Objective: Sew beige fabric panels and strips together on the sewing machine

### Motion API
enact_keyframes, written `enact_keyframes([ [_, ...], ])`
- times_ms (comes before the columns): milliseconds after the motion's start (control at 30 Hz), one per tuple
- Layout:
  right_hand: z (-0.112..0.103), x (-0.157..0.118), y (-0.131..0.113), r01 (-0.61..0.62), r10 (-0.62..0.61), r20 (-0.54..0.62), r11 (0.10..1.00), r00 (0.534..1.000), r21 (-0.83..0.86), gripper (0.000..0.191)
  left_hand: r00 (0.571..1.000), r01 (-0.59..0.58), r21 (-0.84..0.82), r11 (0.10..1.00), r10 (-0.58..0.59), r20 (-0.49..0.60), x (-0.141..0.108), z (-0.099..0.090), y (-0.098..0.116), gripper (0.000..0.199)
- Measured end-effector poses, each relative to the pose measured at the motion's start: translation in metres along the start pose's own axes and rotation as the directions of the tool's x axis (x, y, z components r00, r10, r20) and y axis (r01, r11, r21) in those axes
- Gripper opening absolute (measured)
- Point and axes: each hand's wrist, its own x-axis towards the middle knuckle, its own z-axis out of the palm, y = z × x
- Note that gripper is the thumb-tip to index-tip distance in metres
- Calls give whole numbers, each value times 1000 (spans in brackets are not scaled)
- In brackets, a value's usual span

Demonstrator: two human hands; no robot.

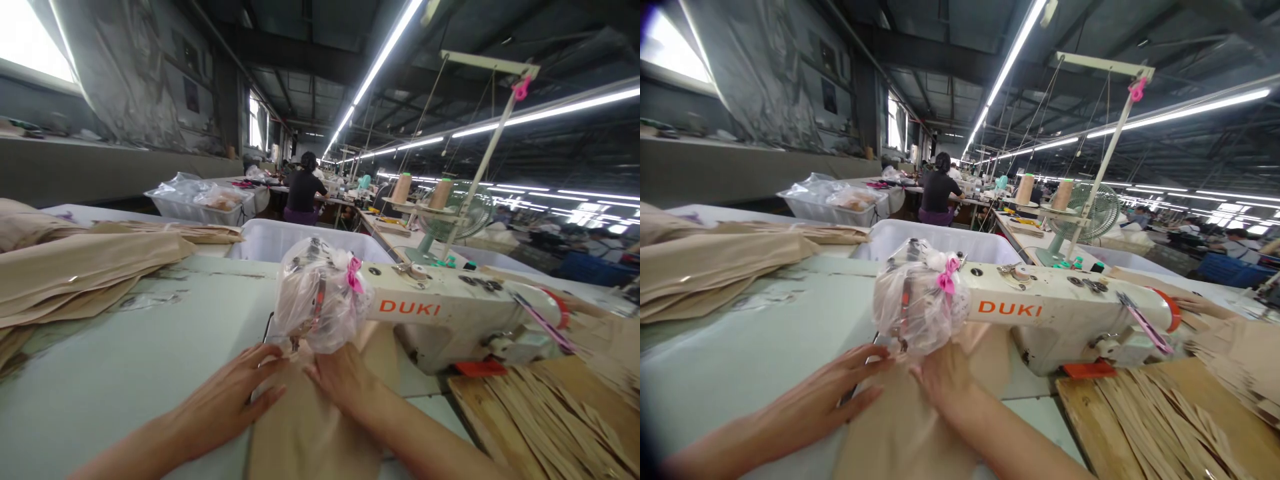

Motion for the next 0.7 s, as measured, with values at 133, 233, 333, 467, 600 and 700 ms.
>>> enact_keyframes([
  [133,5,-24,-25,-166,166,15,986,986,-15,39,998,-39,15,999,39,44,5,1,-6,45],
  [233,10,-26,-28,-164,163,18,980,986,111,51,996,-64,21,998,63,68,8,6,-11,60],
  [333,8,-24,-12,-29,26,15,971,1000,236,51,992,-80,5,997,79,95,8,8,-14,64],
  [467,3,-21,5,77,-90,42,965,995,250,45,992,-106,27,994,104,67,3,12,-16,64],
  [600,8,-23,-6,-26,16,39,961,999,276,45,993,-109,177,978,114,-20,-6,23,-18,69],
  [700,11,-26,-12,-66,46,70,944,996,324,47,978,-154,265,952,185,-98,-8,31,-19,76],
])
